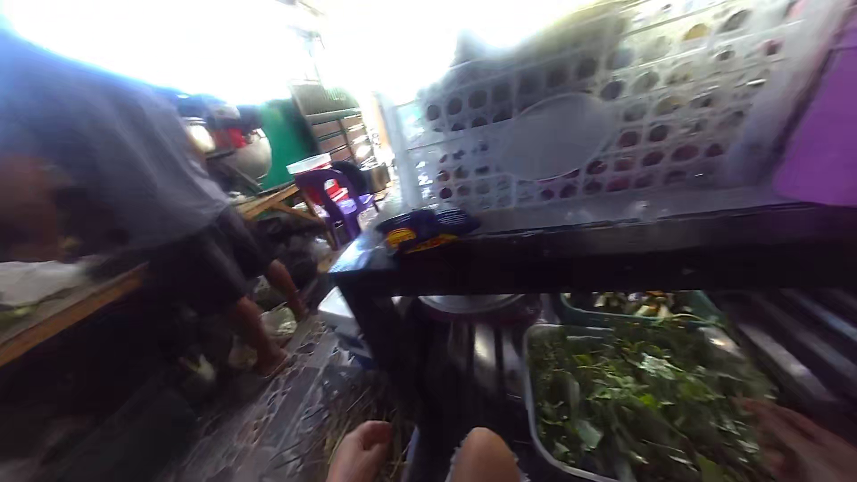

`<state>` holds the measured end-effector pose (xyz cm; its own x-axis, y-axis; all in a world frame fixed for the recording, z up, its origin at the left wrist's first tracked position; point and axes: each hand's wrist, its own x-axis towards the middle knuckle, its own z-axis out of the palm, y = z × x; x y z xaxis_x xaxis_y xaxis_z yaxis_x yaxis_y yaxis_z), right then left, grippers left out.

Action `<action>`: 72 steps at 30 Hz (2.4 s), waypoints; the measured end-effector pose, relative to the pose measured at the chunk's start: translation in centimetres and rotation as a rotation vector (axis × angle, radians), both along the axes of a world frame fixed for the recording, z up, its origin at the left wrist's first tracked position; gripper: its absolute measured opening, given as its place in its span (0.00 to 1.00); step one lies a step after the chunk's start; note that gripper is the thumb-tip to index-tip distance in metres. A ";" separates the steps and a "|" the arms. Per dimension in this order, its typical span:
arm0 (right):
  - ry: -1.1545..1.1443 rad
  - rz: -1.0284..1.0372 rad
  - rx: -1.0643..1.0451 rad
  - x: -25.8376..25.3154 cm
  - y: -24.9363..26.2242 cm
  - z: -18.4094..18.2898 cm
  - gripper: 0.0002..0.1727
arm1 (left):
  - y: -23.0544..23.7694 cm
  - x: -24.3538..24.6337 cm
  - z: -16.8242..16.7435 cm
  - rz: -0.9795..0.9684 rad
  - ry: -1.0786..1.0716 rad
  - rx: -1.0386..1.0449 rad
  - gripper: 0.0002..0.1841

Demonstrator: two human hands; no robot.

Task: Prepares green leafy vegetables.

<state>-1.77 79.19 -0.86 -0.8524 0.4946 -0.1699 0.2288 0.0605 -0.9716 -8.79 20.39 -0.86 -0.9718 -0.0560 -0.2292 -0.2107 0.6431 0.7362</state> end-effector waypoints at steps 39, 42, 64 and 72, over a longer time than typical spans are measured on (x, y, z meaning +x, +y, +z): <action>-0.061 0.134 -0.010 -6.0 -7.6 0.3 0.19 | 40.1 -11.4 -0.4 -0.412 -0.344 0.883 0.21; -0.044 0.144 0.002 -5.9 -7.7 0.6 0.19 | 40.9 -11.7 -1.9 -0.327 -0.262 0.944 0.13; -0.028 0.114 0.144 -6.4 -4.8 0.5 0.20 | 40.0 -12.4 -2.1 -0.571 -0.010 0.453 0.19; -0.075 0.327 0.358 -7.4 -7.9 -0.3 0.22 | 40.2 -13.2 -1.3 -0.110 -0.253 1.052 0.14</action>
<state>-9.17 71.32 -1.14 -0.9647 0.2413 -0.1050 0.2105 0.4678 -0.8584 -22.03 60.56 -2.17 -0.8774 0.3697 -0.3058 -0.4134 -0.2593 0.8728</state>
